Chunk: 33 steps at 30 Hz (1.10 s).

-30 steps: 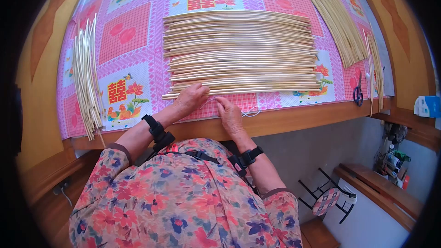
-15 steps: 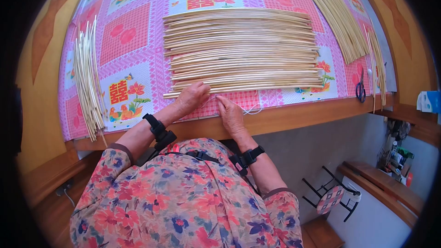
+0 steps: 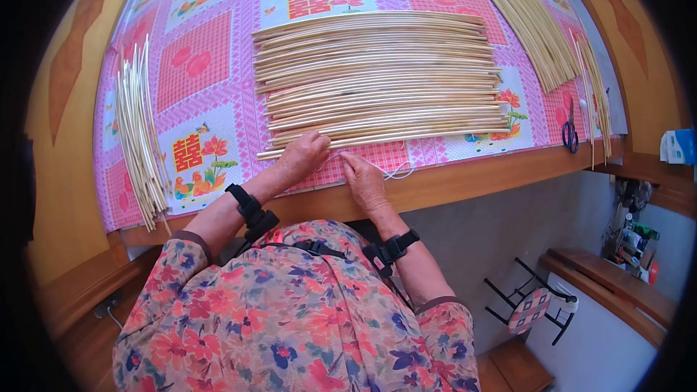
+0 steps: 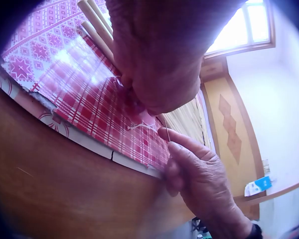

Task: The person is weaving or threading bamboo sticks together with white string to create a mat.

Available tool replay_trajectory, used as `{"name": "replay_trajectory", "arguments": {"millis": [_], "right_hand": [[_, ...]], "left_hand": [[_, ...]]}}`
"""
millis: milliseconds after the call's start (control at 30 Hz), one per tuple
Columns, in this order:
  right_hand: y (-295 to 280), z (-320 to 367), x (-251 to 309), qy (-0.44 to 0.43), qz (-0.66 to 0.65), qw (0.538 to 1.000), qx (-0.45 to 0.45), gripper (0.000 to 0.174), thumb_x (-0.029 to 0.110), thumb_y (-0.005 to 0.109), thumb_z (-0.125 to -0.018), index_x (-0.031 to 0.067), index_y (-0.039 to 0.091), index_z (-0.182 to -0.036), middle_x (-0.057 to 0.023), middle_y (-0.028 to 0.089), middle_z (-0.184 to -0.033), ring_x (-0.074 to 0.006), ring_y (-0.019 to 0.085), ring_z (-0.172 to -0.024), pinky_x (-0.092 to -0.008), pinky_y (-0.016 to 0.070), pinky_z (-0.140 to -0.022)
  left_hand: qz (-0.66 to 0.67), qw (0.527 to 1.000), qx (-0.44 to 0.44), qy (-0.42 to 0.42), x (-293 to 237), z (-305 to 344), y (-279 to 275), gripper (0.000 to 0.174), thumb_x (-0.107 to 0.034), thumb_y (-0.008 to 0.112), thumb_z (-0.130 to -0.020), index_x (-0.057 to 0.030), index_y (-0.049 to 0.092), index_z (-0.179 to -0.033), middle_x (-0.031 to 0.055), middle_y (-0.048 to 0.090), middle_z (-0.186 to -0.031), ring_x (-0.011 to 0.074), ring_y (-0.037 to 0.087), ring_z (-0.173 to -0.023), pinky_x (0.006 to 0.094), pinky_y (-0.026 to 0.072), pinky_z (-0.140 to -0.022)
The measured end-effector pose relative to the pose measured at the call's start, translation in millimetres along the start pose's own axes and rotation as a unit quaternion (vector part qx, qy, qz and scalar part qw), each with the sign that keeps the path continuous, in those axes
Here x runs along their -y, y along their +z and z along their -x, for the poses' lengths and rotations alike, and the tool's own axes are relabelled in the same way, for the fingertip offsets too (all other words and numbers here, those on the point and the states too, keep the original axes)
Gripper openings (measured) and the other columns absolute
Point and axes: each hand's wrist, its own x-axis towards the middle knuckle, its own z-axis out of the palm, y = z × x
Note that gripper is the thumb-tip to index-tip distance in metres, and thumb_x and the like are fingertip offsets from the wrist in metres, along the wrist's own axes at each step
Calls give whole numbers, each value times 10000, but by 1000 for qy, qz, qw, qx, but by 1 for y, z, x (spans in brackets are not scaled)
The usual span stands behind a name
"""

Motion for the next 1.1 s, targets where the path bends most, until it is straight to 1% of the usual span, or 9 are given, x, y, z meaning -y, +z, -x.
{"name": "replay_trajectory", "arguments": {"millis": [100, 233, 300, 500, 733, 800, 1000, 1033, 1100], "right_hand": [[0, 0, -1, 6, -5, 1000, 2, 223, 143, 520, -822, 77, 591, -1023, -149, 609, -940, -308, 592, -840, -365, 479, -718], [-1, 1, 1, 7, -10, 1000, 0, 221, 142, 519, -821, 70, 589, -1019, -153, 609, -938, -314, 590, -839, -369, 479, -720], [0, 1, 1, -6, -9, 1000, -4, 220, 138, 516, -821, 64, 587, -1017, -157, 608, -935, -319, 589, -840, -372, 478, -723], [-1, 1, 2, -7, -3, 1000, -3, 225, 131, 514, -820, 64, 586, -1022, -161, 607, -937, -321, 587, -845, -375, 477, -726], [0, 1, 0, -14, -3, 1000, -5, 227, 130, 515, -818, 69, 588, -1025, -156, 607, -946, -315, 588, -857, -372, 477, -737], [1, 1, 0, -45, 8, 999, -27, 225, 127, 517, -817, 69, 589, -1022, -154, 608, -945, -314, 588, -857, -369, 477, -740], [1, 2, 1, -50, 7, 998, -29, 225, 128, 518, -817, 61, 588, -1021, -155, 609, -940, -314, 588, -856, -369, 477, -743], [1, 2, 1, -50, 7, 998, -29, 225, 128, 518, -817, 61, 588, -1021, -155, 609, -940, -314, 588, -856, -369, 477, -743], [1, 2, 1, -16, -4, 1000, -9, 226, 132, 513, -822, 56, 584, -1023, -158, 608, -945, -316, 586, -865, -371, 476, -745]], "left_hand": [[-16, 1000, -3, 15, -1, -1, -1, 102, -107, 556, -763, -25, 500, -785, 145, 501, -749, 319, 539, -699, 400, 463, -621], [-11, 1000, 4, 11, -3, -1, -3, 98, -102, 551, -765, -24, 498, -793, 146, 504, -759, 317, 537, -717, 395, 462, -636], [-13, 1000, -2, 21, -3, -1, -3, 100, -98, 545, -768, -19, 495, -804, 147, 507, -767, 318, 536, -734, 395, 460, -656], [-12, 1000, 21, 4, -6, -1, -6, 100, -96, 537, -773, -15, 494, -815, 148, 512, -777, 318, 533, -771, 400, 454, -684], [-8, 1000, 24, 6, -4, -1, -7, 102, -99, 538, -774, -18, 497, -818, 151, 514, -779, 317, 536, -767, 398, 456, -681], [-3, 1000, 20, 6, -4, -2, -7, 102, -101, 539, -774, -19, 497, -817, 149, 514, -777, 317, 537, -762, 398, 456, -678], [-4, 1000, 18, 6, -4, -1, -6, 105, -104, 536, -777, -19, 495, -823, 147, 511, -779, 317, 535, -763, 399, 456, -673], [-4, 1000, 18, 6, -4, -1, -6, 105, -104, 536, -777, -19, 495, -823, 147, 511, -779, 317, 535, -763, 399, 456, -673], [-3, 1000, 16, 12, -3, -1, -5, 102, -101, 534, -777, -20, 494, -824, 145, 508, -776, 317, 534, -760, 400, 455, -669]]}}
